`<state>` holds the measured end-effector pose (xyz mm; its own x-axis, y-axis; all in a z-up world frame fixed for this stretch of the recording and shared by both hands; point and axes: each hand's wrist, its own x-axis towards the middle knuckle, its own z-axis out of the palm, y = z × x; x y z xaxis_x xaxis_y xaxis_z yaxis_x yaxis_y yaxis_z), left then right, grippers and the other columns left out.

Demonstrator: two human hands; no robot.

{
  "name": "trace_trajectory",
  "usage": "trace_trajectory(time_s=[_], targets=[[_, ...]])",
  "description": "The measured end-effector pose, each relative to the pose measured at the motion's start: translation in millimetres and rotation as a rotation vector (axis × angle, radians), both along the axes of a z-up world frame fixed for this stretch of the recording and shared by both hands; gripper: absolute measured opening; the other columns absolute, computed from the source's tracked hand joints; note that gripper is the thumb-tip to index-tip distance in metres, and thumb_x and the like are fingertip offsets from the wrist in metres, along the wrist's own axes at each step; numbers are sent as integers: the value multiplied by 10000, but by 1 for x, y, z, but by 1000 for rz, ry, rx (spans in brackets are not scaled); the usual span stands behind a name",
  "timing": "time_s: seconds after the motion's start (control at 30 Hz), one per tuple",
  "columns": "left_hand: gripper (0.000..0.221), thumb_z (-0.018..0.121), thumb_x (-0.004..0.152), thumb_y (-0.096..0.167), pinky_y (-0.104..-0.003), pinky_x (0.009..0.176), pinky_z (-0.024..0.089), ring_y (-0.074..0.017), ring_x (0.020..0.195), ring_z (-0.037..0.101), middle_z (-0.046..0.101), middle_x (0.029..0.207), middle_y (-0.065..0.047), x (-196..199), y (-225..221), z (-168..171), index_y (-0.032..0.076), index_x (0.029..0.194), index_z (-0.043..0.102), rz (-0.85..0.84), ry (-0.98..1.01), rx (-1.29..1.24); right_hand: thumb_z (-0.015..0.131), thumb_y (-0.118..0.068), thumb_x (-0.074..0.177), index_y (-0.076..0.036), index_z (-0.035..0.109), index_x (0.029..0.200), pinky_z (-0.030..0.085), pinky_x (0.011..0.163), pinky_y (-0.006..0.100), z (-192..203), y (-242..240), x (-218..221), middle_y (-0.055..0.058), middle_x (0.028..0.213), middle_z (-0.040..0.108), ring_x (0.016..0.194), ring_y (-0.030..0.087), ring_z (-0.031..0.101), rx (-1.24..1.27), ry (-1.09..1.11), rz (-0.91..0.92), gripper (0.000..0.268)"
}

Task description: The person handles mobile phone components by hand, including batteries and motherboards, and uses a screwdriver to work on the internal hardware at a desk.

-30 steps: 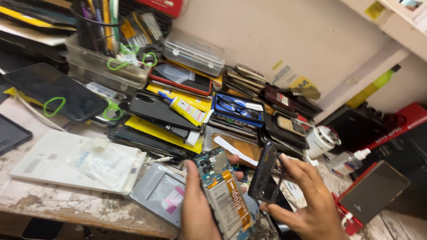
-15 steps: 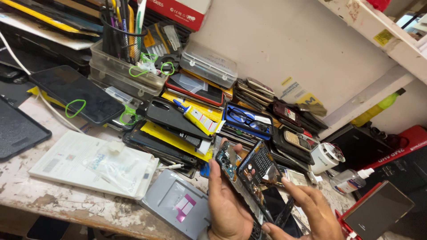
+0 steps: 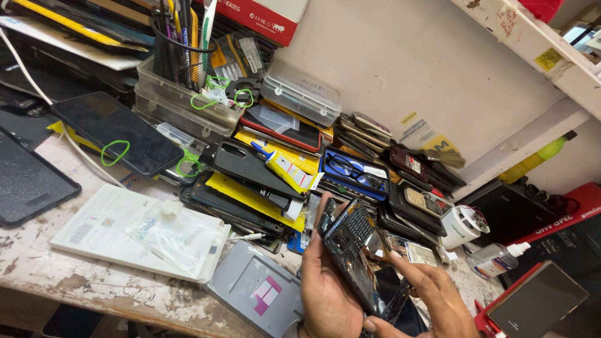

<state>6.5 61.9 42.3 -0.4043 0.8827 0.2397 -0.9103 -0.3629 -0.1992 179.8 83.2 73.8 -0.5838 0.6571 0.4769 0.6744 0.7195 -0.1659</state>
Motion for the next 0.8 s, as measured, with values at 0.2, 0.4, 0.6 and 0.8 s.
trace_trajectory(time_s=[0.2,0.4,0.6,0.8], targets=[[611,331,1048,283,-433,1078,465,-250,1232,595,601,1367,-150,2,0,1,84,1625,356,77,34,42,1005,-470,563,-124,608,1446,601,832,348,3,2,-1,145,1208,702,1119,265,658,-58,-4,39,1028],[638,333,999,315,-414,1086,464,-236,1239,595,616,1377,-119,5,-1,1,84,1592,369,25,25,-8,982,-464,497,-112,607,1361,607,760,351,7,6,-3,146,1118,722,1044,259,669,-100,-21,18,1006],[615,359,1013,329,-406,1074,469,-230,1210,578,573,1381,-88,5,-1,-2,143,1599,369,-66,-17,44,999,-473,488,-108,638,1350,582,731,326,5,10,0,110,1055,683,973,228,670,-163,20,68,1003],[686,374,1035,500,-419,1064,469,-221,1252,520,498,1431,-105,4,-8,-1,129,1608,308,-69,26,130,1012,-472,448,-143,631,1360,564,782,326,2,15,3,72,1024,640,934,203,658,-335,9,-6,1042]])
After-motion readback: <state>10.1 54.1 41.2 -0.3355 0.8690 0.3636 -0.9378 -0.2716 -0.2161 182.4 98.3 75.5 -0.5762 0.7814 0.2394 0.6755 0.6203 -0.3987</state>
